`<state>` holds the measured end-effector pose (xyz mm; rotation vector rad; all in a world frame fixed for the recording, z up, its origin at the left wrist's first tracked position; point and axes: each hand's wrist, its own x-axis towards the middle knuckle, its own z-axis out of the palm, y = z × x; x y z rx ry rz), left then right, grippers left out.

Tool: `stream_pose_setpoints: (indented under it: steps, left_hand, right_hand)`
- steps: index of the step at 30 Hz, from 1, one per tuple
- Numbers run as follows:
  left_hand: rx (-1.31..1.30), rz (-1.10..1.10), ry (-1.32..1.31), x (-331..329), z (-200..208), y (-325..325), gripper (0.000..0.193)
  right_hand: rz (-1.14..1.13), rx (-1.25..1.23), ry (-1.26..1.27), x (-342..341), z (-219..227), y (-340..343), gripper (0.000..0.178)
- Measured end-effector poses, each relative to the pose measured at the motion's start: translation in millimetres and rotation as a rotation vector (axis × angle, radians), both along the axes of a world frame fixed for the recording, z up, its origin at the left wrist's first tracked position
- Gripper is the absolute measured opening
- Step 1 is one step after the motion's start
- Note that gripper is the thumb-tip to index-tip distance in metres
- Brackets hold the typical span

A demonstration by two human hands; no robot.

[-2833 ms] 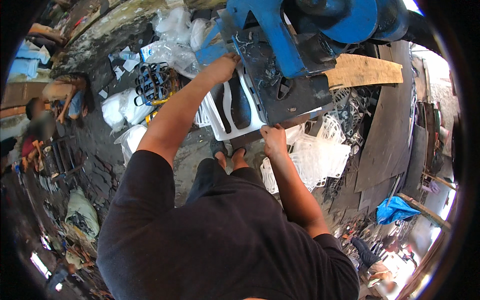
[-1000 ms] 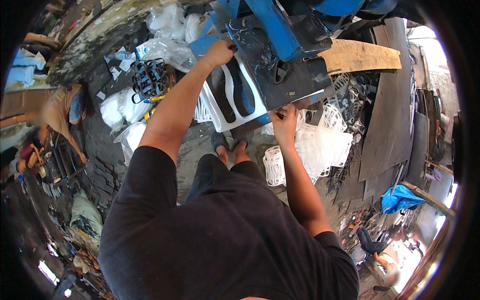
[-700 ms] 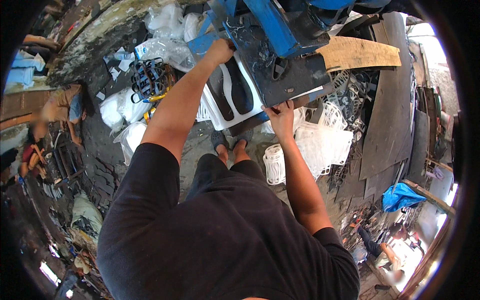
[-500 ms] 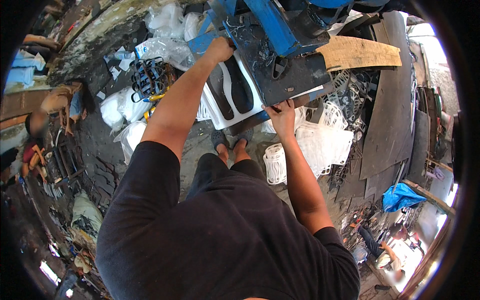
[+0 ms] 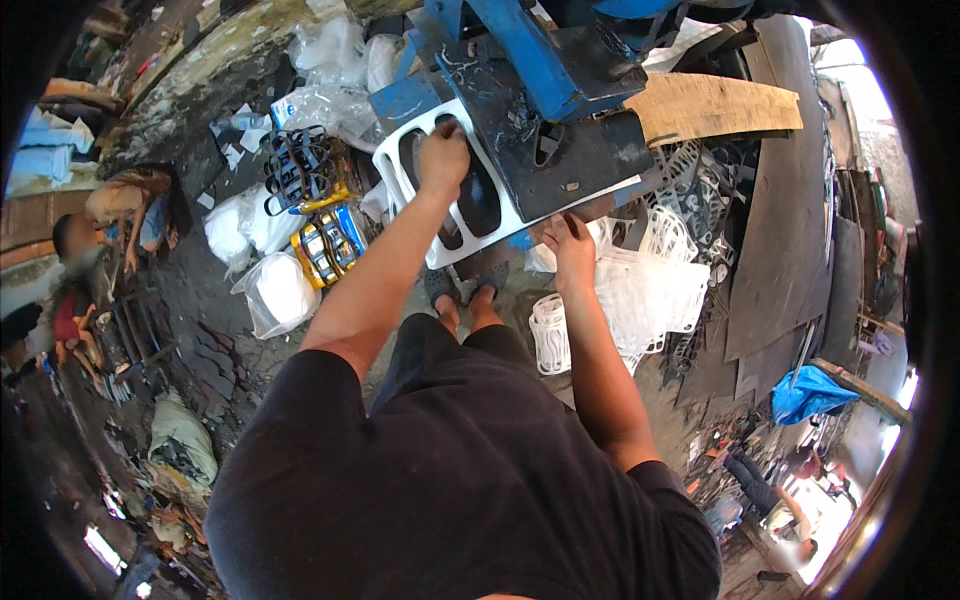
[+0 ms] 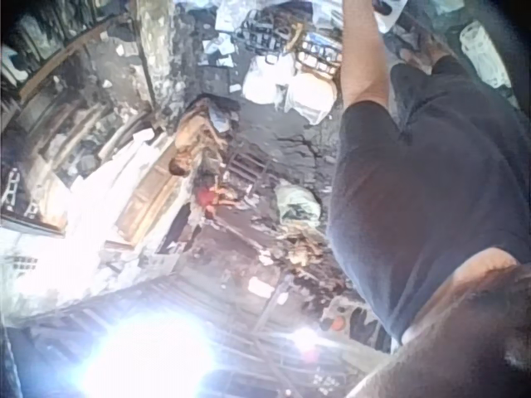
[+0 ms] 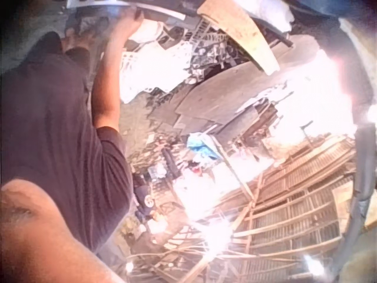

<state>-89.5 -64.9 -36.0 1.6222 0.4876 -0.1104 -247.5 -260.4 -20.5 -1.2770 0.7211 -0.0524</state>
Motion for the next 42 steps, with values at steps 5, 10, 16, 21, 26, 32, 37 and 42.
stream_pose_setpoints:
  steps: [5, 10, 16, 21, 26, 32, 37, 42]
  left_hand:
    - [-0.355, 0.049, 0.135, -14, 10, -11, 0.022]
    - [-0.409, 0.043, 0.139, -7, 26, -4, 0.043]
    - [-0.591, -0.06, 0.071, 6, 41, -12, 0.056]
    - [-0.622, -0.062, 0.125, 23, 30, -10, 0.081]
    - [-0.821, -0.111, 0.098, 16, 79, -33, 0.081]
    - [-0.501, 0.108, -0.042, -7, 85, -23, 0.067]
    - [-0.254, 0.045, -1.328, -28, 314, -76, 0.035]
    - [0.019, -0.467, -1.453, 18, 491, -183, 0.027]
  right_hand:
    - [-0.065, 0.128, 0.076, 11, 3, -1, 0.016]
    - [-0.053, 0.165, 0.035, 15, -3, -4, 0.017]
    - [-0.09, 0.135, 0.0, 31, -11, -15, 0.017]
    - [-0.099, 0.089, 0.023, 52, -7, -26, 0.016]
    - [-0.131, -0.065, -0.034, 69, -32, -38, 0.021]
    - [0.244, -0.578, 0.118, 61, 31, -74, 0.016]
    - [0.254, -1.575, -0.349, 107, 227, -167, 0.041]
    - [-0.027, -2.248, -0.343, 160, 437, -226, 0.037]
